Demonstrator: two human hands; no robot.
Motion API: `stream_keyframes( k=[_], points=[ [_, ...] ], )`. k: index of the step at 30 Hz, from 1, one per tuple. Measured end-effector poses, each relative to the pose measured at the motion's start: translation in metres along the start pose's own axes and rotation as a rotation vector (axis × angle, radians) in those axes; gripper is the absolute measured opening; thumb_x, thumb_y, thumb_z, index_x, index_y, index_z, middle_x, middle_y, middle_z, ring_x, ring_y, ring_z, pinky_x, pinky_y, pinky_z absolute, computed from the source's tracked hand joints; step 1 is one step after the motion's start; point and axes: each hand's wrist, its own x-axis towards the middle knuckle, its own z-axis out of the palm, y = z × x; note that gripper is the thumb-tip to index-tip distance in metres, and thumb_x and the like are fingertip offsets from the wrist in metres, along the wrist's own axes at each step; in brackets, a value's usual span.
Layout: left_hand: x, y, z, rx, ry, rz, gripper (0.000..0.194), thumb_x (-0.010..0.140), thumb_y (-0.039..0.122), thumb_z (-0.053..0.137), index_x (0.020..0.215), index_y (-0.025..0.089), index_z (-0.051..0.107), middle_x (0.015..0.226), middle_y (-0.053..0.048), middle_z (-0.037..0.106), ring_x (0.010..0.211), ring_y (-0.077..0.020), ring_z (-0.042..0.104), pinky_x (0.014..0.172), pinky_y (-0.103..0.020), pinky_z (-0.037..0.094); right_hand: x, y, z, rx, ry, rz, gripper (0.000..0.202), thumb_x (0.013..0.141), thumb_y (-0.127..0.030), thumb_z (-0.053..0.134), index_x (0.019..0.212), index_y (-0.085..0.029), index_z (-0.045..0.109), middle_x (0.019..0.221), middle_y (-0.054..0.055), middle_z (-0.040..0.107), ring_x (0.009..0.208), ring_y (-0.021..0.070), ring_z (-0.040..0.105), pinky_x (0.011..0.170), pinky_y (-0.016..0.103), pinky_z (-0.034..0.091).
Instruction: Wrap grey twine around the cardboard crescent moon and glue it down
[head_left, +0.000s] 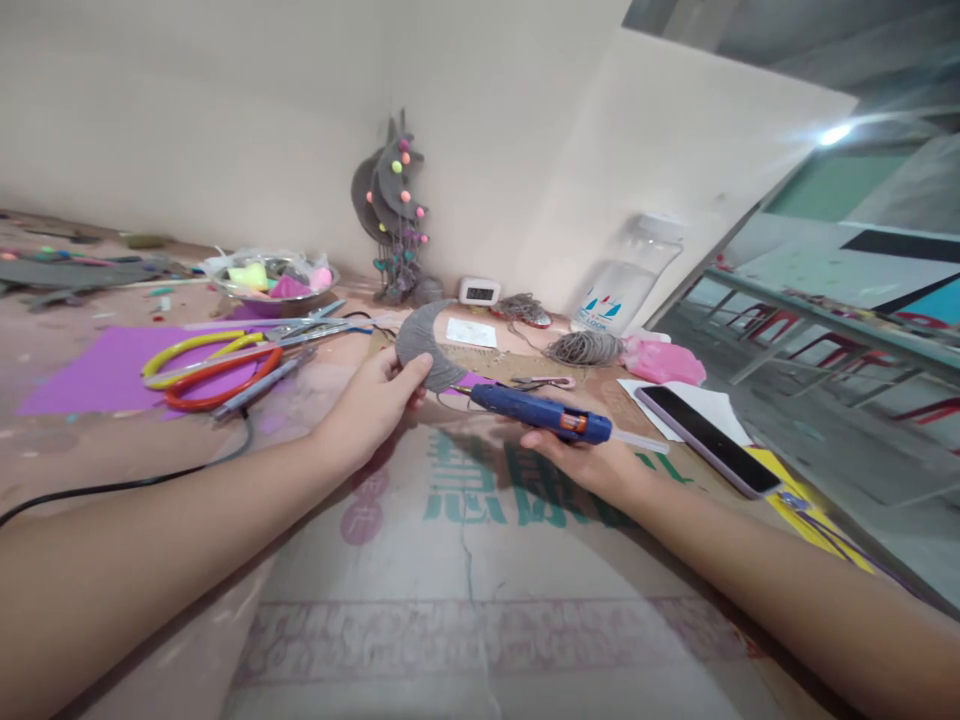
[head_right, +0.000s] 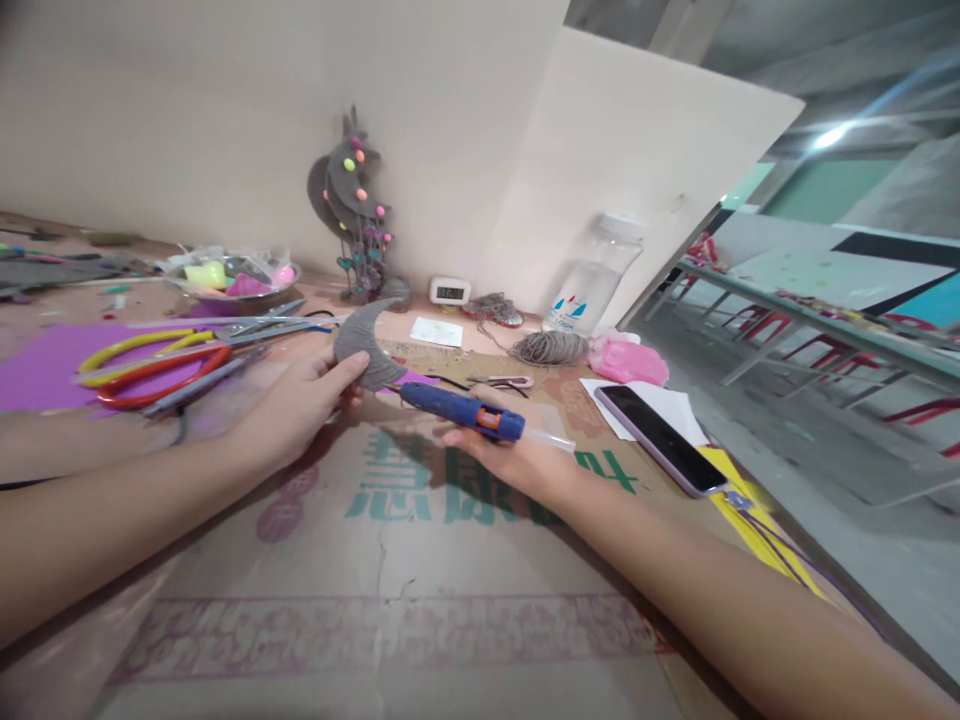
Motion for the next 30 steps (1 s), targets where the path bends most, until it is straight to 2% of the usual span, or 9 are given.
stream_keyframes(
  k=[3,10,30],
  points=[
    [0.0003,-0.0010,-0.0005,0.038,-0.003,0.006,0.023,0.077,0.039,0.056,0.070,0.018,0.051,0.055,0.005,0.048,0.049,-0.0091,0.043,0.047,-0.021,0.030,0.0002,-0.0027,0.0018,-0.019,-0.034,0.020,0.030,0.076,-0.051,0.058,0.074,-0.020,0.057,0.071,0.002,0.060,0.067,0.0168,0.057,0.062,0.029,0.045],
    [0.0002,-0.0016,0.0007,0.070,0.004,-0.008,0.021,0.077,0.038,0.056,0.073,0.018,0.051,0.056,0.005,0.049,0.048,-0.0087,0.044,0.046,-0.020,0.032,0.0005,0.0020,0.0047,-0.082,-0.003,0.029,0.033,0.074,-0.053,0.059,0.070,-0.020,0.051,0.064,0.000,0.052,0.060,0.0150,0.051,0.056,0.028,0.042],
    [0.0008,-0.0007,0.0021,0.017,0.011,-0.032,0.022,0.073,0.037,0.061,0.073,0.017,0.051,0.058,0.005,0.052,0.050,-0.0088,0.048,0.050,-0.020,0.036,0.0019,0.0016,0.0049,-0.071,-0.004,0.042,0.031,0.075,-0.050,0.058,0.073,-0.020,0.053,0.068,0.000,0.055,0.063,0.0147,0.053,0.059,0.027,0.045]
  ],
)
